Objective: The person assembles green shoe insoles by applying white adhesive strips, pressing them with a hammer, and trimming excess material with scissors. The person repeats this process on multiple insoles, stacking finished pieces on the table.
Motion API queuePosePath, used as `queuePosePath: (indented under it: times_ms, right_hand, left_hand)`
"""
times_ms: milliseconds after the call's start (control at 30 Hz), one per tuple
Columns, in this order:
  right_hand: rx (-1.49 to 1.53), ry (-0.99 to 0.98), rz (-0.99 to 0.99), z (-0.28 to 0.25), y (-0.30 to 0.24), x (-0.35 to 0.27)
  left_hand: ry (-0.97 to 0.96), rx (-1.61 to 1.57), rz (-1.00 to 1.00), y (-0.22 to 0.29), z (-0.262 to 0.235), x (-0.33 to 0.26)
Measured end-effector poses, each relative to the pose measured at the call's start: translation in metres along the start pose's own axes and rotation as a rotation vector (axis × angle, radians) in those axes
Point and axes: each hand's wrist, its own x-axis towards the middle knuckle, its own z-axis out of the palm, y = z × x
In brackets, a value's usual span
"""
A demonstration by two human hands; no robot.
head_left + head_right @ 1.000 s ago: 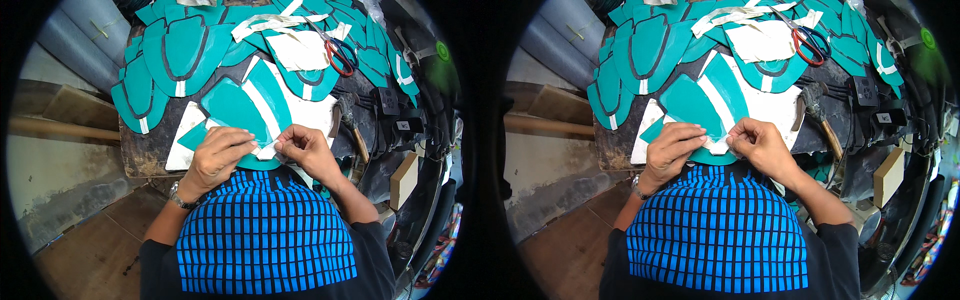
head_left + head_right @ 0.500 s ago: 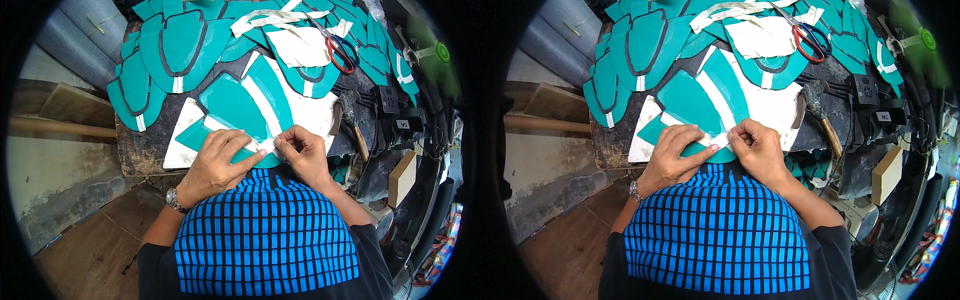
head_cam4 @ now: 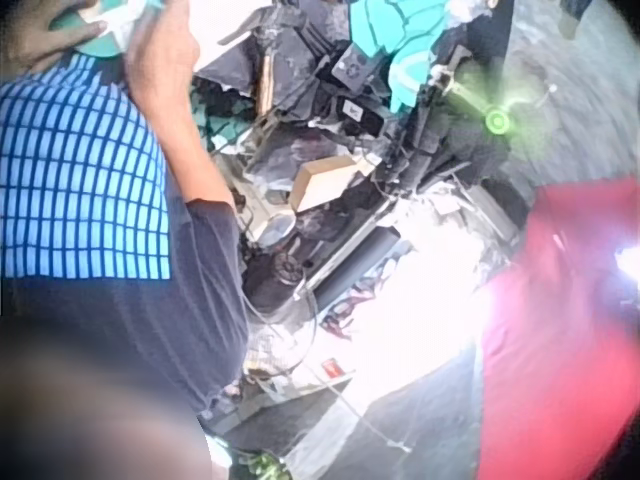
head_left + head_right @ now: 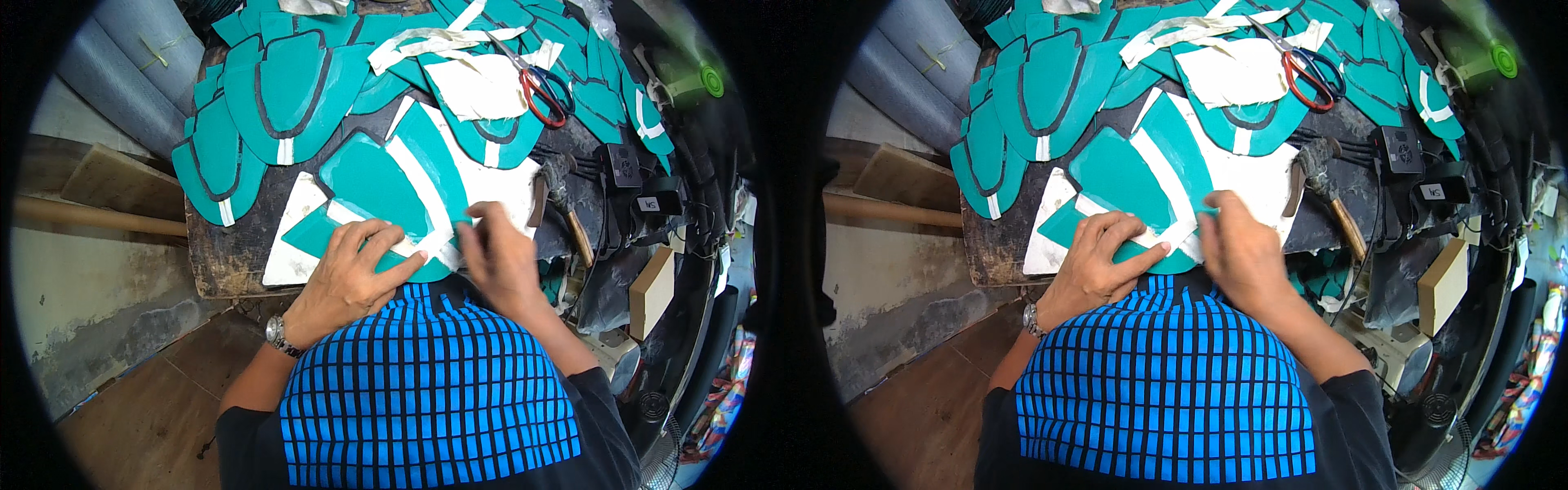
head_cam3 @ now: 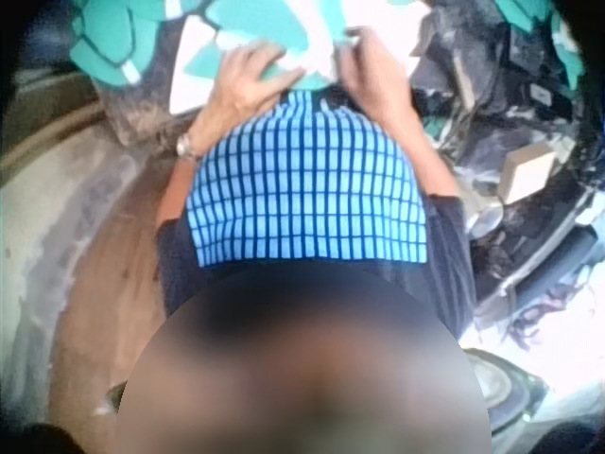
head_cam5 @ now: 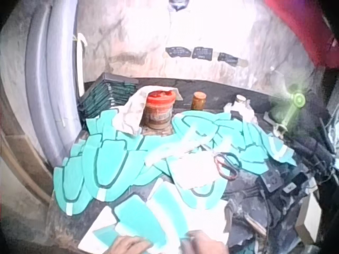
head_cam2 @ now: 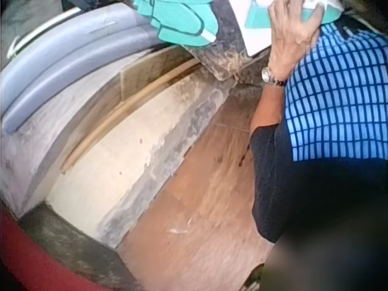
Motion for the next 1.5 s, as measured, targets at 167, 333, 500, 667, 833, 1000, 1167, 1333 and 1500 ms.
queuePosePath:
  times_ms: [167,333,500,667,833,1000,1167,1333,1500]
  right_hand:
    - [-0.460,0.335,-0.076,-0.058,0.046,-0.001]
    - [-0.575,0.154,0.114,-0.072,0.090,-0.022]
    - [-0.431,0.348,-0.120,-0.067,0.088,-0.022]
    - [-0.128,0.080,-0.366,-0.062,0.048,-0.039]
    - [-0.169,-0.224,-0.169,-0.060,0.041,-0.018]
    - [-0.102,-0.131,-0.507,-0.060,0.043,-0.017]
    - [-0.246,-0.160,-0.336,-0.065,0.041,-0.022]
    - [-0.187,-0.286,-0.363,-0.067,0.034,-0.021]
    - [-0.126,-0.244,-0.369,-0.059,0.030,-0.018]
  left_hand:
    - [0.014,-0.110,-0.040,-0.002,-0.006,-0.001]
    - [0.049,-0.246,-0.088,-0.005,-0.009,0.000]
    - [0.004,-0.098,-0.073,0.001,-0.006,0.002]
    - [0.035,-0.169,-0.096,-0.002,-0.006,0.004]
    - [0.065,-0.186,-0.084,-0.003,-0.009,0.002]
    - [0.082,-0.248,-0.053,0.003,0.004,0.008]
    - [0.101,-0.281,-0.027,0.003,0.012,0.011]
    - [0.081,-0.326,-0.080,0.002,0.006,0.009]
    - [0.145,-0.229,-0.113,-0.007,-0.008,0.004]
